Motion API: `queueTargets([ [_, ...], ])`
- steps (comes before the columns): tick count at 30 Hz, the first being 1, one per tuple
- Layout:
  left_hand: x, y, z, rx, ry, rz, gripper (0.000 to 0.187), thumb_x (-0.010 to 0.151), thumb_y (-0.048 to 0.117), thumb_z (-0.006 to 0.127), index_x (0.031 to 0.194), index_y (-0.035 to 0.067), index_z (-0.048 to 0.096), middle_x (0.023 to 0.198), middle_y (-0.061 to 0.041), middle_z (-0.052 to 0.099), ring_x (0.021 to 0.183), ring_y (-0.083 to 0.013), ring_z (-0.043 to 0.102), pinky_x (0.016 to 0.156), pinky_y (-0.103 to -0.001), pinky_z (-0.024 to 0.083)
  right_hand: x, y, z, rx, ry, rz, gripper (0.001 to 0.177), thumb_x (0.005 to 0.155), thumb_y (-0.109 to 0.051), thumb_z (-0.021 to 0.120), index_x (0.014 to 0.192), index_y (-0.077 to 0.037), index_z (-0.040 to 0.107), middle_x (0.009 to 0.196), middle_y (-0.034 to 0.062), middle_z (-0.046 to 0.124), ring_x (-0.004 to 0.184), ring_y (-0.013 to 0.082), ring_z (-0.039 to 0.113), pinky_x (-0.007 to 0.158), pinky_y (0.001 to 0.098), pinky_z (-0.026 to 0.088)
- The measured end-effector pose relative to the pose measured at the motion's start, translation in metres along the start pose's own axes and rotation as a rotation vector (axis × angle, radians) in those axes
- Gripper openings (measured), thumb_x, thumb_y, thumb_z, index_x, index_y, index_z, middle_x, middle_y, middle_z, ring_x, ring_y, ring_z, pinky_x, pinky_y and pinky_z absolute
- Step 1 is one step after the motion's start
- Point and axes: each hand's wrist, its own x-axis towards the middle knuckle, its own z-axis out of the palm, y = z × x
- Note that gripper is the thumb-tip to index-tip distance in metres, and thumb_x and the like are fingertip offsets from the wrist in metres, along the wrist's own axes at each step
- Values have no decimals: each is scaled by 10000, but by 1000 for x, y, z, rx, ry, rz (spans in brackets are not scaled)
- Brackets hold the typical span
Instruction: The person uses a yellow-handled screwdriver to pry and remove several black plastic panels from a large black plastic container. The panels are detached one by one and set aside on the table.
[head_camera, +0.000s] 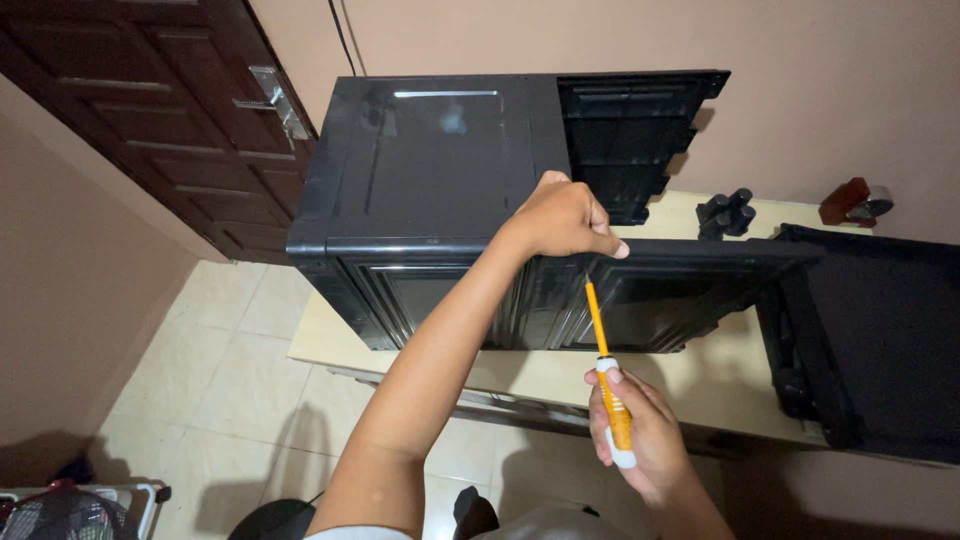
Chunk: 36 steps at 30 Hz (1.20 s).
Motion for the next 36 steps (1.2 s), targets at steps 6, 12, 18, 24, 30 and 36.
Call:
queueTargets([
  [6,0,0,0,29,-19,-47,410,697,531,832,565,151,751,578,8,708,567,-195,587,937,-348,351,9,7,-3,2,-38,-4,425,1019,-330,495,1107,77,584,613,86,520,352,174,466,307,309,415],
  [12,0,3,-1,32,-31,-53,433,697,536,827,539,143,738,537,7,687,541,-195,575,942,-354,342,14,6,-3,-40,-27,-5,397,1004,-310,507,1084,68,597,594,85,526,345,173,471,303,314,409],
  [18,1,2,1,20,-16,-46,448,704,532,827,534,130,726,550,16,695,532,-194,572,932,-353,340,17,10,-5,-357,114,-73,325,991,-293,558,1053,18,629,588,75,564,354,157,498,338,294,406],
  [24,1,1,2,-6,11,-26,442,706,531,824,540,132,731,587,32,710,543,-189,593,917,-354,344,16,13,-1,-640,231,-215,248,986,-264,604,1047,-30,660,613,51,604,396,117,509,379,273,404],
  [30,1,5,0,44,-3,-66,430,692,547,833,571,142,759,511,-22,654,535,-217,574,925,-349,357,6,10,4,-1112,387,-500,268,962,-286,653,1121,-73,688,642,35,687,552,109,666,544,288,513],
  [36,0,5,0,35,-7,-73,416,687,552,828,594,151,767,540,-10,674,548,-218,585,907,-343,372,16,16,-9,-761,188,-423,314,986,-299,628,1127,-21,662,690,53,652,525,124,608,485,282,486],
])
